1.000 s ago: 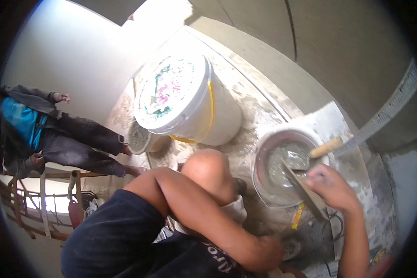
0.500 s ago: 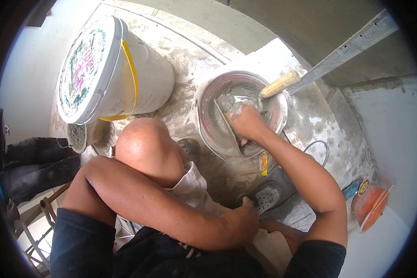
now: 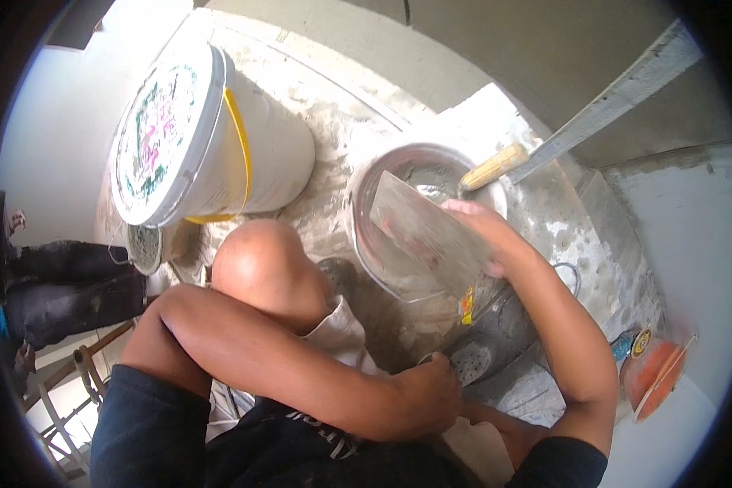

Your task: The person uses an angle grinder to smooth the edge of a wall corner, then switches to a trowel to apply and smooth plaster along the same area. The person scoops plaster from a bucket and spreads it onto the wall surface.

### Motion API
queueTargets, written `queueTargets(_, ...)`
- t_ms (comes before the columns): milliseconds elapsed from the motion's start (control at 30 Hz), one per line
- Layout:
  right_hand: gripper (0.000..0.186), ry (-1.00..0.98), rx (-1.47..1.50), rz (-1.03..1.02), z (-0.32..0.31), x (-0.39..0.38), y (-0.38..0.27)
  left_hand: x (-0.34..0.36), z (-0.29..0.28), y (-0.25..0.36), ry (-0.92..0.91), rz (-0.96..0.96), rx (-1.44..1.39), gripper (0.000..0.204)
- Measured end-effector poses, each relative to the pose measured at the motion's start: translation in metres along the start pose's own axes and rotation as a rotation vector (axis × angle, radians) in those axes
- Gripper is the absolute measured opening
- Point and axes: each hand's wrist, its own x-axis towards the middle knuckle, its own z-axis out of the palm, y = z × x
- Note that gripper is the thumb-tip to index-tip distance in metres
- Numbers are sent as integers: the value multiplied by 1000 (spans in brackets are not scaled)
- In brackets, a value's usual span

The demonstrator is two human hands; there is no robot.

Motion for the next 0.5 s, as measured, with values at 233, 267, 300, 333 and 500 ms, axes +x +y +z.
queueTargets(233, 32, -119, -13, -420, -106, -105, -21, -67, -78, -23, 274, 571, -665, 20)
queueTargets(267, 32, -70, -9, -436, -125, -117, -18, -75, -86, -24, 329, 741, -821, 17)
queueTargets(300, 33, -24, -5, -452, -145, -125, -14, -78, -97, -21, 222, 879, -863, 16)
queueTargets(333, 34, 19, 4, -464, -166, -130, -7, -79, -108, -16, 108, 1009, -912, 16)
queueTargets(500, 31, 42, -33, -571, -238, -131, 33, -72, -80, 14, 98, 1069, -946, 19)
